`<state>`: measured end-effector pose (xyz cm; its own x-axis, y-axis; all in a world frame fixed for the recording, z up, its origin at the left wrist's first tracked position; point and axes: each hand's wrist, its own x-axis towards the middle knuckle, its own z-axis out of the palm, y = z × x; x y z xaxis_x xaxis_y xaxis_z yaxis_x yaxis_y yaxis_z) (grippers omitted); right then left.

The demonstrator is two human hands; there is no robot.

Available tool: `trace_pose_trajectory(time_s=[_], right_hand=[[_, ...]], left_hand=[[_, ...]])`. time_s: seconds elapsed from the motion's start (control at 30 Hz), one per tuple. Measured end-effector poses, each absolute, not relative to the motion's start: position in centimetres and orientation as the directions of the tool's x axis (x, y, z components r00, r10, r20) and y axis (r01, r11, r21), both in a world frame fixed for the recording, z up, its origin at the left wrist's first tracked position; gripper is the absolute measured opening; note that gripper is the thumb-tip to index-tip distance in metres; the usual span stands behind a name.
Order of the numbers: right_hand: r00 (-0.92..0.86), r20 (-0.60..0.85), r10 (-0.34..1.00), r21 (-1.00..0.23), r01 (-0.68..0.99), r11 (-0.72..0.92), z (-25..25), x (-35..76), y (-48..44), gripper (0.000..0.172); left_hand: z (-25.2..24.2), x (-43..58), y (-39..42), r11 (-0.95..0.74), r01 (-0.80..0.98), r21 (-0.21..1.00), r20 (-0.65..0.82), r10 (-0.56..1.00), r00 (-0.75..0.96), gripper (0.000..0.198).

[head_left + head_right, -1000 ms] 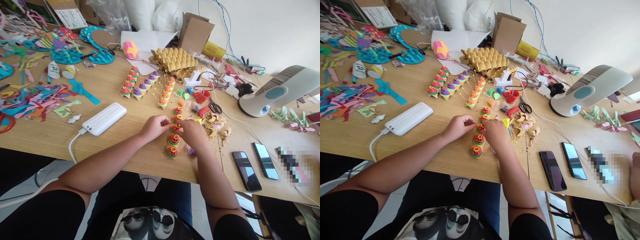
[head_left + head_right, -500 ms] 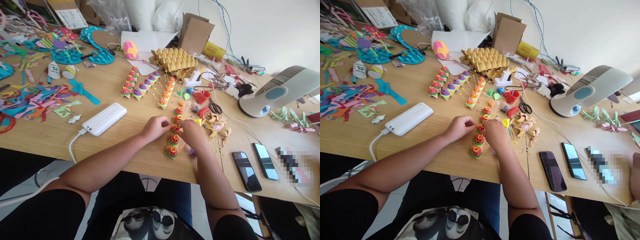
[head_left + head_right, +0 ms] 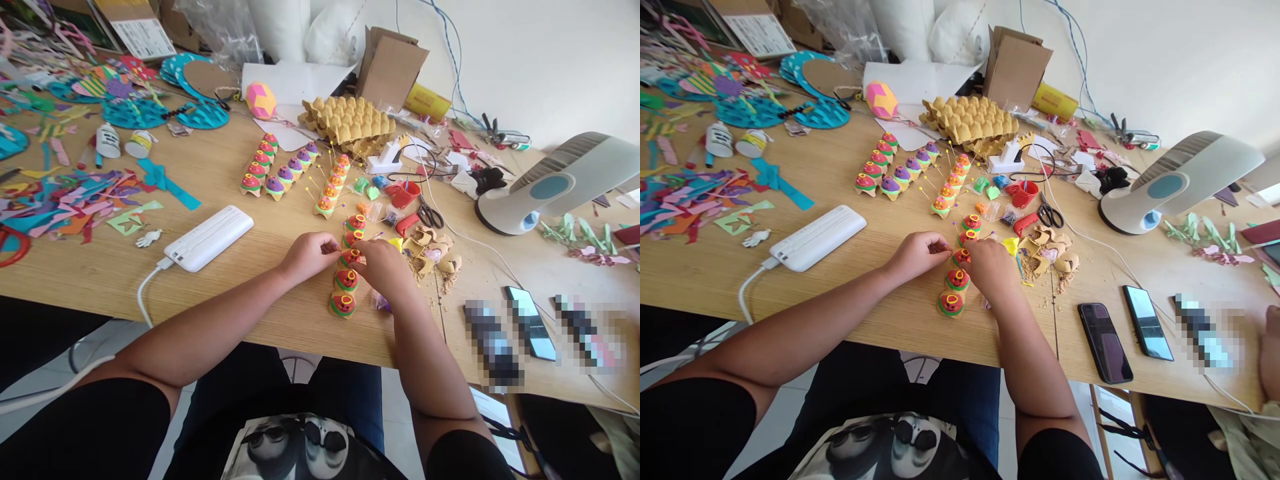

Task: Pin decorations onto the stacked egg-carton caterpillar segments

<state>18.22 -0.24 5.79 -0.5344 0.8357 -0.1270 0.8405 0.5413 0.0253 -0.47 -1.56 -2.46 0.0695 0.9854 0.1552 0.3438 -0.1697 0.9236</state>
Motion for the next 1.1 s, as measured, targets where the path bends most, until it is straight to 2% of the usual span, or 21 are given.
trace_pose_trajectory(time_s=[0.23,0.4,0.47,0.57,0.7,0.8,0.93,1.1], right_hand=[[-0.532,-0.117,0.839,-0.013,0.845,0.534,5.8,18.5,-0.3,0.034],[-0.523,-0.103,0.846,-0.045,0.852,0.522,6.3,18.6,-0.4,0.034],[-0.514,-0.076,0.855,-0.067,0.858,0.51,6.7,18.7,-0.4,0.032],[-0.496,0.037,0.868,-0.111,0.861,0.496,7.2,18.8,-0.4,0.028],[-0.403,0.282,0.87,-0.176,0.87,0.46,7.4,18.9,-0.4,0.038],[-0.329,0.405,0.853,-0.205,0.877,0.435,7.5,19.0,-0.5,0.045],[-0.268,0.456,0.849,-0.221,0.89,0.4,7.7,19.2,-0.7,0.046],[-0.226,0.52,0.824,-0.21,0.901,0.38,8.8,19.4,-1.3,0.044]], left_hand=[[-2.3,-0.7,-1.6,-0.142,0.288,0.947,0.12,0.989,0.091,0.02],[-1.4,-1.5,-1.6,-0.169,0.397,0.902,0.165,0.985,0.046,0.02],[-0.9,-2.3,-1.5,-0.18,0.516,0.838,0.221,0.975,-0.02,0.022],[-0.1,-3.3,-1.3,-0.174,0.736,0.654,0.327,0.943,-0.067,0.022],[0.2,-3.8,-1.3,-0.12,0.892,0.436,0.292,0.956,-0.014,0.011],[0.3,-4.0,-1.4,-0.099,0.929,0.357,0.274,0.962,-0.003,0.012],[0.4,-4.7,-1.4,-0.04,0.964,0.262,0.253,0.967,-0.029,0.015],[0.0,-5.0,-1.3,-0.04,0.964,0.264,0.22,0.975,-0.02,0.014]])
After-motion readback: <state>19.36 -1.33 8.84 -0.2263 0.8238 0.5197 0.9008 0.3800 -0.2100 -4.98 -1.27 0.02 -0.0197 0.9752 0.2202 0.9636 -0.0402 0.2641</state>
